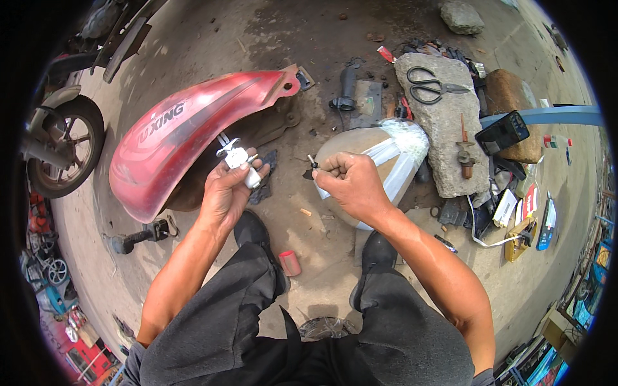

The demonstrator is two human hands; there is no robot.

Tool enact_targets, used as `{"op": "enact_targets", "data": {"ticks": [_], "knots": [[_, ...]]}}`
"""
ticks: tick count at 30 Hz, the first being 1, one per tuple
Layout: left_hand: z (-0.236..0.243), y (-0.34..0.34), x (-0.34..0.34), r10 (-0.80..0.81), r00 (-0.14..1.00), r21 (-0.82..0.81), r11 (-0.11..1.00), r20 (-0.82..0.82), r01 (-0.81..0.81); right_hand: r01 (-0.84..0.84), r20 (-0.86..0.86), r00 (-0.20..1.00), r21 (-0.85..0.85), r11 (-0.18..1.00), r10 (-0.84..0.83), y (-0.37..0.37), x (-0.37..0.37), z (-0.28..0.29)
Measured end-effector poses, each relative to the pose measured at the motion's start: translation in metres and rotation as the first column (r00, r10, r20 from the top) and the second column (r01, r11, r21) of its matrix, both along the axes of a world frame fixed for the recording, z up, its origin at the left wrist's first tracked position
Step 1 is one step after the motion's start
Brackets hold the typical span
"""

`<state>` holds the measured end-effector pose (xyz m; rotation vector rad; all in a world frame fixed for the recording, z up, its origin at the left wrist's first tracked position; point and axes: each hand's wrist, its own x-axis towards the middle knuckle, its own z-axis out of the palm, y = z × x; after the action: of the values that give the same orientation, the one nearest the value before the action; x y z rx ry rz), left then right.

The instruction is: The person sits on the ground and applies a substance from a tube onto a small white scooter component. They then use a small tool to spread or adjust the substance on the part.

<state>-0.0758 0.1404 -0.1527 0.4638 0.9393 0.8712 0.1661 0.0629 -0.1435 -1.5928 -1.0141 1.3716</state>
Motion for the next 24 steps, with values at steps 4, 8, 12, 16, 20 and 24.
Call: {"op": "enact_targets", "data": {"ticks": [4,8,12,16,20,24], "knots": [[0.0011,0.0,0.0004,0.007,1.0,-0.003,1.0,0.017,-0.007,0.0,0.0,1.0,0.002,1.0,0.0,-0.0006,-0.001,-0.0032],[0.002,-0.0004,0.0015,0.021,1.0,-0.007,1.0,0.022,-0.021,-0.017,0.05,0.999,0.003,1.0,0.017,-0.0005,-0.0007,-0.0014],[0.0009,0.0001,0.0005,0.014,0.999,0.004,1.0,0.033,-0.015,0.001,0.0,1.0,0.017,1.0,-0.001,-0.0008,-0.0017,-0.0041],[-0.0012,0.0018,-0.0003,0.017,0.999,0.011,1.0,0.041,-0.018,0.0,-0.009,1.0,0.021,1.0,0.0,-0.0012,-0.0012,-0.0069],[-0.0013,0.0034,0.0023,0.049,0.999,-0.001,0.999,0.014,-0.049,0.003,-0.017,1.0,0.028,1.0,-0.002,-0.0008,-0.001,-0.0089],[-0.003,0.0066,0.005,0.048,0.999,0.015,0.999,0.001,-0.048,-0.003,-0.011,1.0,0.024,1.0,0.003,0.0019,-0.0002,-0.0092]]}}
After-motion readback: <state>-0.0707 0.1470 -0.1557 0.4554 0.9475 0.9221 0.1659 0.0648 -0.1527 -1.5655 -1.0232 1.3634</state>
